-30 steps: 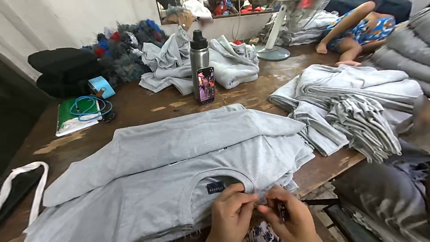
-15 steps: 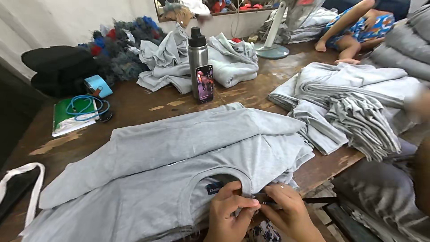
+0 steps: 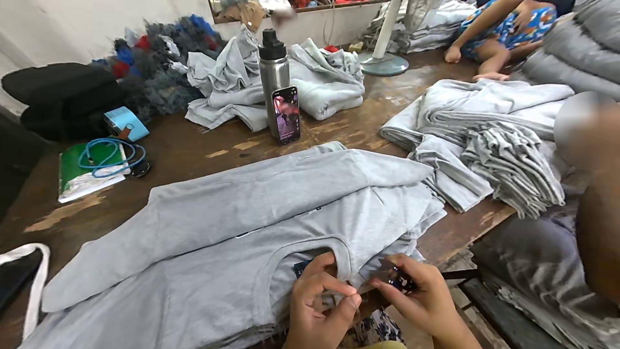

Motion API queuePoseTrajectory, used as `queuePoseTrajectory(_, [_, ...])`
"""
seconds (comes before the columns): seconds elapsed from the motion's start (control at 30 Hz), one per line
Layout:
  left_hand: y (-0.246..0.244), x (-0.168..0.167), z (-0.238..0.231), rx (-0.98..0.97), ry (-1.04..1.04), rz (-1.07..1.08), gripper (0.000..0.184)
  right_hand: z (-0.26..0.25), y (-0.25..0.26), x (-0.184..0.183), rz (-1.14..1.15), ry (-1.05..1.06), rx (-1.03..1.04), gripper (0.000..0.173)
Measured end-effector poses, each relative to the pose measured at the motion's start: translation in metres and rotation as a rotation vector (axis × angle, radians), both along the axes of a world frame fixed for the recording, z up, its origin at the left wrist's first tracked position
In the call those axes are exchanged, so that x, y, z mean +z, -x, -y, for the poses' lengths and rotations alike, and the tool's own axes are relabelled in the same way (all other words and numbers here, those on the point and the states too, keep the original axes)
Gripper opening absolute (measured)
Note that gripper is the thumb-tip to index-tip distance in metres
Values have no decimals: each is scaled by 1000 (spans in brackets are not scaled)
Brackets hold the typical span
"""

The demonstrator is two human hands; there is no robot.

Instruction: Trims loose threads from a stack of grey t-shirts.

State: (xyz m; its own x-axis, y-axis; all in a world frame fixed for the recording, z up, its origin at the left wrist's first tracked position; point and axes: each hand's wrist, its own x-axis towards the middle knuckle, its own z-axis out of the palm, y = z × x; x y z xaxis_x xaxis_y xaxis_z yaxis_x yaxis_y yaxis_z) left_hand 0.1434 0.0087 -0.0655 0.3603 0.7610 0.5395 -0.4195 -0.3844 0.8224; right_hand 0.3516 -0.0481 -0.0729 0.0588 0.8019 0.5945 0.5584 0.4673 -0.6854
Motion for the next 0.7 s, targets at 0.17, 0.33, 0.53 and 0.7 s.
queuePoseTrajectory(0.17, [-1,0,0,-8,-7,-3,7,2,0,3,129,23,5,40])
queuePoseTrajectory(0.33, [-1,-1,1,-7,-26,-6,7,0,8,3,228,18,-27,42])
queuePoseTrajectory(0.53, [-1,-1,1,10,-34,-16,7,0,9,3,114,-24,-70,40])
queuePoseTrajectory(0.7, [-2,-2,3,57,-56,-37,10,1,7,10,198,-21,-134,41])
